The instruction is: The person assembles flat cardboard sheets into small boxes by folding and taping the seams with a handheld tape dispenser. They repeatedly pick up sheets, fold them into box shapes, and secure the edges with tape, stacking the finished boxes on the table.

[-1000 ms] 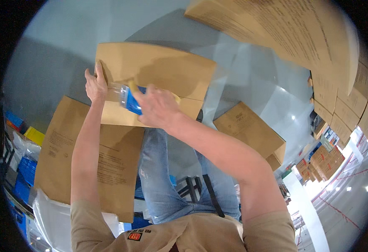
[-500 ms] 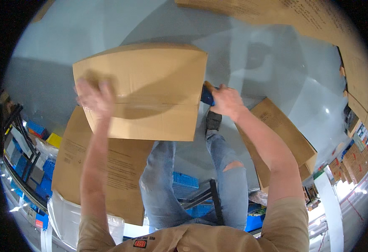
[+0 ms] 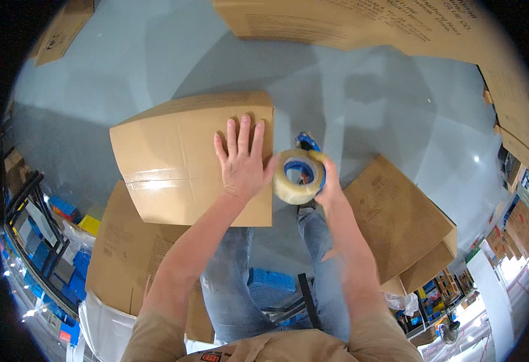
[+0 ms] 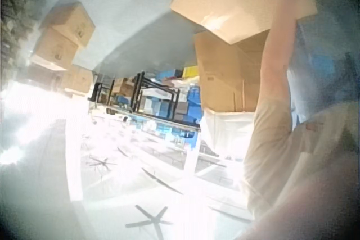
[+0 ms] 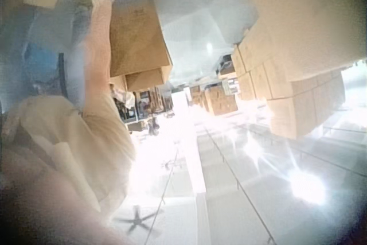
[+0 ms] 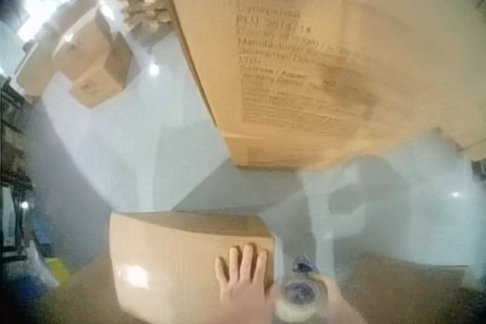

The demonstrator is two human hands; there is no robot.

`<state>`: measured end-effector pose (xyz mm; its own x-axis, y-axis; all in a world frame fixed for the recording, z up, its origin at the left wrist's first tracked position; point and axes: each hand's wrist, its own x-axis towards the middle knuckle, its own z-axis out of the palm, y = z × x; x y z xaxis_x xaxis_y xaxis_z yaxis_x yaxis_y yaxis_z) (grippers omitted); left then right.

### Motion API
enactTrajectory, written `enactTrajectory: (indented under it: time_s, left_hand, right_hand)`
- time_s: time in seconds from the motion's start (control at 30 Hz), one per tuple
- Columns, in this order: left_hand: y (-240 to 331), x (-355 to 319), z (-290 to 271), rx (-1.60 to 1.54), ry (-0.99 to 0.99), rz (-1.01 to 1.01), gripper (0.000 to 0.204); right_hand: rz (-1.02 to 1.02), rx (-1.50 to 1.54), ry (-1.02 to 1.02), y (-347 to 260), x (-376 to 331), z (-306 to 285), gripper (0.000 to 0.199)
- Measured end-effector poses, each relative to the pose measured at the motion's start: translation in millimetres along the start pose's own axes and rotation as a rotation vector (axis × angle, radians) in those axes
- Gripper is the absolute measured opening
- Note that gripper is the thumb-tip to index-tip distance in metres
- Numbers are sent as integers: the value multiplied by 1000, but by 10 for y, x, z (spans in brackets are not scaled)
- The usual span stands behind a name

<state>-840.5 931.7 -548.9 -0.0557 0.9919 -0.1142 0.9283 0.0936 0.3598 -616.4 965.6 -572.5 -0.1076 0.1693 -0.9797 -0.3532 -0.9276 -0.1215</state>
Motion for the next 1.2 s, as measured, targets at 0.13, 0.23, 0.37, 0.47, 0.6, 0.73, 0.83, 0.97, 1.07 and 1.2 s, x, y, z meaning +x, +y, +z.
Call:
enactTrajectory:
  time_s: [0.13, 0.23, 0.37, 0.47, 0.6, 0.73, 0.83, 0.97, 1.07, 1.2]
  left_hand:
    - [21, -25, 49, -20, 12, 5, 71]
    - [-61, -11, -94, -13, -4, 65, 69]
    - [-298, -101, -565, -41, -203, 85, 66]
    - [-646, -469, -1041, -291, -260, -303, 71]
    - [-1233, -1680, -1718, -307, -216, -852, 72]
    - [-1103, -3734, -2101, -175, -302, -1229, 61]
    - [-400, -5342, -2030, -340, -240, -1296, 49]
    - [1121, -6647, -1651, -608, -410, -1673, 60]
    - [1768, -6712, -1486, -719, -545, -1377, 60]
    - [2153, -6378, -1728, -763, -93, -1322, 58]
  right_hand:
    - [-372, 27, 373, 244, 717, 187, 42]
    - [-658, -744, 659, 345, 629, 283, 68]
    - [-651, -1134, 536, 398, -400, 189, 85]
    - [-613, -1191, 479, 370, -1288, 34, 91]
    - [-603, -1139, 515, 342, -2015, -145, 88]
    - [-597, -902, 303, 336, -2239, -360, 75]
    - [-400, -601, -45, 388, -2235, -525, 61]
    - [-236, -570, -478, 474, -2265, -788, 51]
    - [-243, -636, -577, 551, -2362, -963, 46]
    - [-238, -934, -454, 755, -2601, -985, 37]
